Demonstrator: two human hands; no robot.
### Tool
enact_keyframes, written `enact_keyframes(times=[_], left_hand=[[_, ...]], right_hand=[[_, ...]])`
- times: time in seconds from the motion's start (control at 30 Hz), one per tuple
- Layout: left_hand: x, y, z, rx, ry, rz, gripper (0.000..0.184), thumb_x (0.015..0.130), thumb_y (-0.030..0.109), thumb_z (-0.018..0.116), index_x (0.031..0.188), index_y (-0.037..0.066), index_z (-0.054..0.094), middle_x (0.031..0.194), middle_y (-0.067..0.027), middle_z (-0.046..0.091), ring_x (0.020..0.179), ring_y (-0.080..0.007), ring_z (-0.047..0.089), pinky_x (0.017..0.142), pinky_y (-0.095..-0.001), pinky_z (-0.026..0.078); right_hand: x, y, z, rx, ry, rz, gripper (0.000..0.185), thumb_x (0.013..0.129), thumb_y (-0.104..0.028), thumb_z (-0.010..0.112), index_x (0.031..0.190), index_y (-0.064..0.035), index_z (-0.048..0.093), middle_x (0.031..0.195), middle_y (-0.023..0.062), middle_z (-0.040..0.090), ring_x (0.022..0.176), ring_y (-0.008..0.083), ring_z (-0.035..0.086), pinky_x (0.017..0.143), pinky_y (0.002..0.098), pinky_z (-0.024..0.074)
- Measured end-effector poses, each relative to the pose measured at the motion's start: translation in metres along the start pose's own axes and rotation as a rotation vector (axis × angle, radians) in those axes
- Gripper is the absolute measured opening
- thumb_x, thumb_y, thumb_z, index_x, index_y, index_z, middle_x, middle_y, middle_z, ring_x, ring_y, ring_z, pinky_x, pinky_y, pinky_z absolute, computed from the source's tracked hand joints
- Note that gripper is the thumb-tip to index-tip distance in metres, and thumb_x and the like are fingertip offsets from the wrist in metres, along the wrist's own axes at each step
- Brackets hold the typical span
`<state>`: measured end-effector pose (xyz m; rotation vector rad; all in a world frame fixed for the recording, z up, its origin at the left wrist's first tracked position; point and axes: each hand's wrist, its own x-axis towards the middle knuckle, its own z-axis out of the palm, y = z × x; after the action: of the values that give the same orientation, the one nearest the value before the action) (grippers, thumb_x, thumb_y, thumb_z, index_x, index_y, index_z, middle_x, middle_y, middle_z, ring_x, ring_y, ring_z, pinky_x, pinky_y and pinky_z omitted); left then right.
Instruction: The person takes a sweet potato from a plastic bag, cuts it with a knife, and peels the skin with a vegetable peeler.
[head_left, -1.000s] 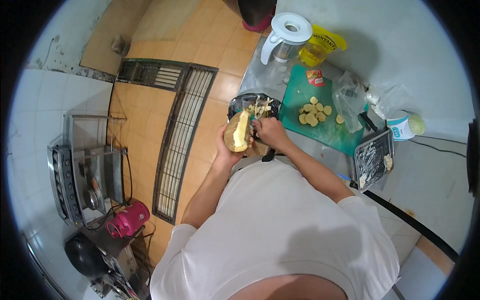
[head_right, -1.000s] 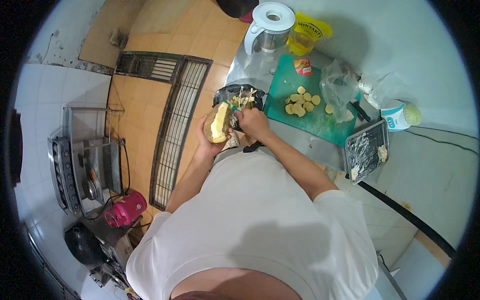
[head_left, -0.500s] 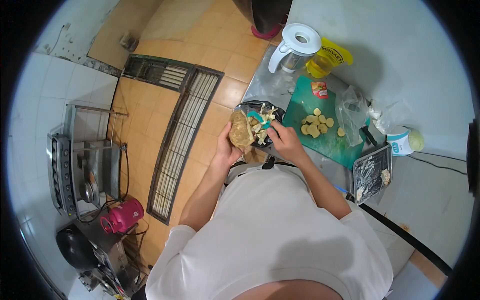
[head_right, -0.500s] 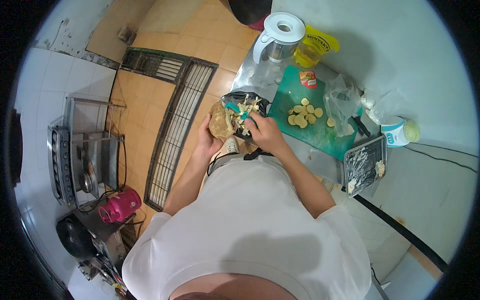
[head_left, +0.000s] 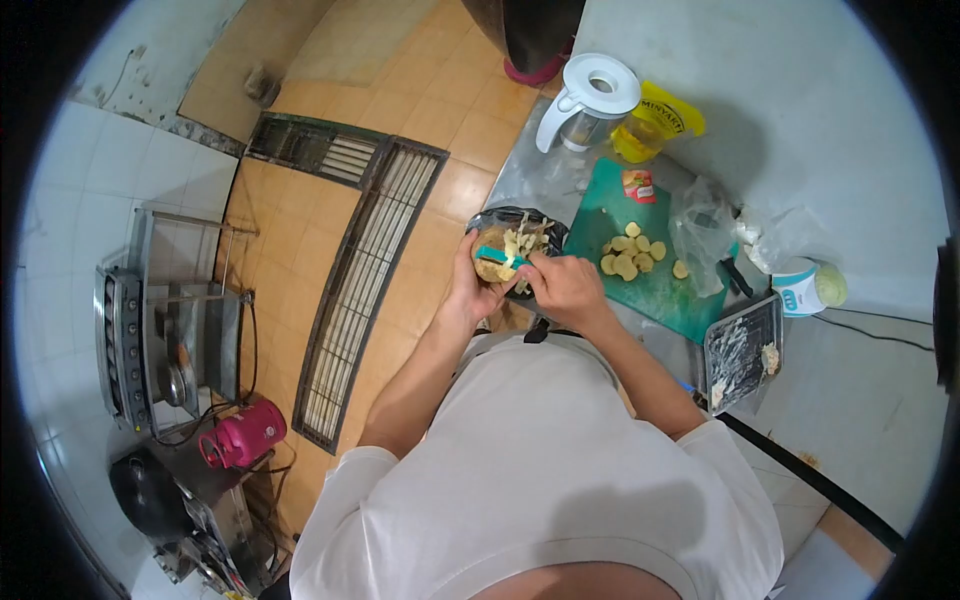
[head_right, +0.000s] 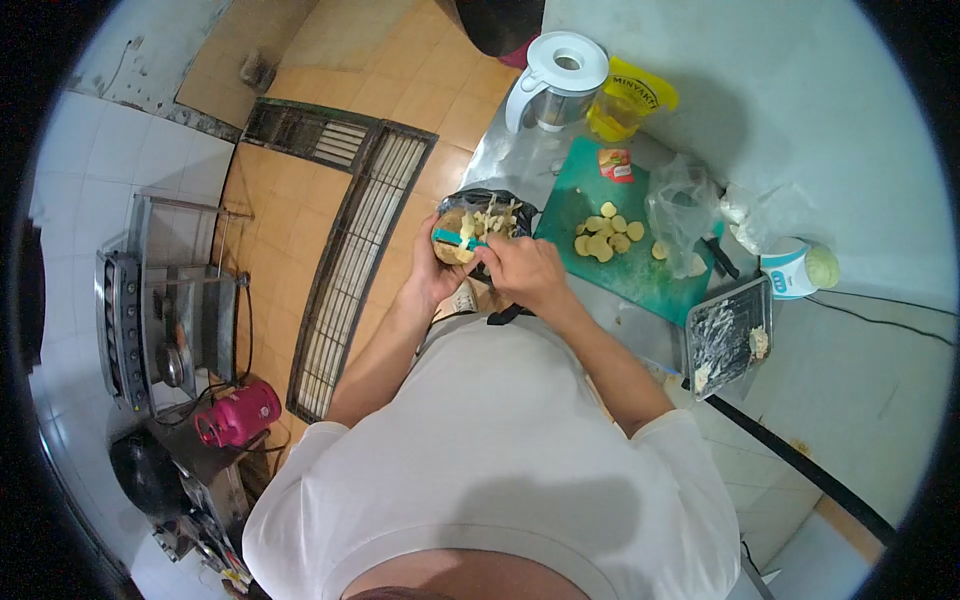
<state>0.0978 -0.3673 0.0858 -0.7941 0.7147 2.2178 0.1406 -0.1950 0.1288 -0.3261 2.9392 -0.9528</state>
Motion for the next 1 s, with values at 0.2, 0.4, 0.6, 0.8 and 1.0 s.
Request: enact_keyframes(times=[0.2, 0.4, 0.6, 0.8, 1.0], left_hand=[[0.0, 0.001, -0.004, 0.039, -0.005, 0.031, 0.055, 0.098, 0.054, 0.038, 0.124, 0.009, 0.055, 0.118, -0.011, 0.063, 0.102, -0.0242, 0.065, 0.081, -0.0395, 0.061], [0.003, 0.003, 0.0, 0.072, 0.006, 0.049, 0.054, 0.098, 0.055, 0.04, 0.122, 0.009, 0.056, 0.115, -0.0104, 0.063, 0.102, -0.0233, 0.065, 0.079, -0.0391, 0.062], [0.004, 0.0, -0.003, 0.091, 0.024, 0.047, 0.055, 0.098, 0.056, 0.038, 0.122, 0.009, 0.056, 0.114, -0.0093, 0.065, 0.099, -0.0213, 0.066, 0.075, -0.037, 0.062], [0.002, 0.001, -0.003, 0.096, 0.024, 0.0, 0.054, 0.099, 0.054, 0.037, 0.122, 0.008, 0.056, 0.112, -0.0094, 0.065, 0.097, -0.0209, 0.067, 0.072, -0.0368, 0.062], [0.004, -0.003, -0.012, 0.119, 0.047, -0.01, 0.053, 0.097, 0.054, 0.041, 0.12, 0.009, 0.057, 0.109, -0.009, 0.065, 0.094, -0.021, 0.067, 0.073, -0.0374, 0.062]], right_hand=[[-0.001, -0.002, 0.006, 0.008, 0.039, 0.054, 0.033, 0.094, -0.035, 0.054, 0.079, -0.0065, 0.059, 0.062, 0.019, 0.062, 0.059, 0.0431, 0.062, 0.054, 0.0529, 0.0483], [0.007, 0.009, 0.002, 0.012, 0.052, 0.118, 0.03, 0.095, -0.03, 0.054, 0.08, -0.0049, 0.058, 0.062, 0.0204, 0.06, 0.062, 0.044, 0.06, 0.055, 0.0526, 0.0458], [0.006, 0.01, 0.002, 0.038, 0.019, 0.05, 0.033, 0.095, -0.033, 0.054, 0.077, -0.0047, 0.058, 0.062, 0.0202, 0.061, 0.06, 0.0431, 0.061, 0.055, 0.0523, 0.0476], [0.005, 0.009, 0.005, 0.025, 0.034, 0.026, 0.035, 0.095, -0.035, 0.055, 0.076, -0.0057, 0.059, 0.061, 0.0198, 0.061, 0.058, 0.0418, 0.062, 0.053, 0.0515, 0.0488], [0.005, 0.011, 0.016, -0.024, 0.024, 0.067, 0.036, 0.095, -0.037, 0.054, 0.075, -0.0065, 0.06, 0.061, 0.0201, 0.062, 0.057, 0.0417, 0.062, 0.052, 0.0512, 0.0489]])
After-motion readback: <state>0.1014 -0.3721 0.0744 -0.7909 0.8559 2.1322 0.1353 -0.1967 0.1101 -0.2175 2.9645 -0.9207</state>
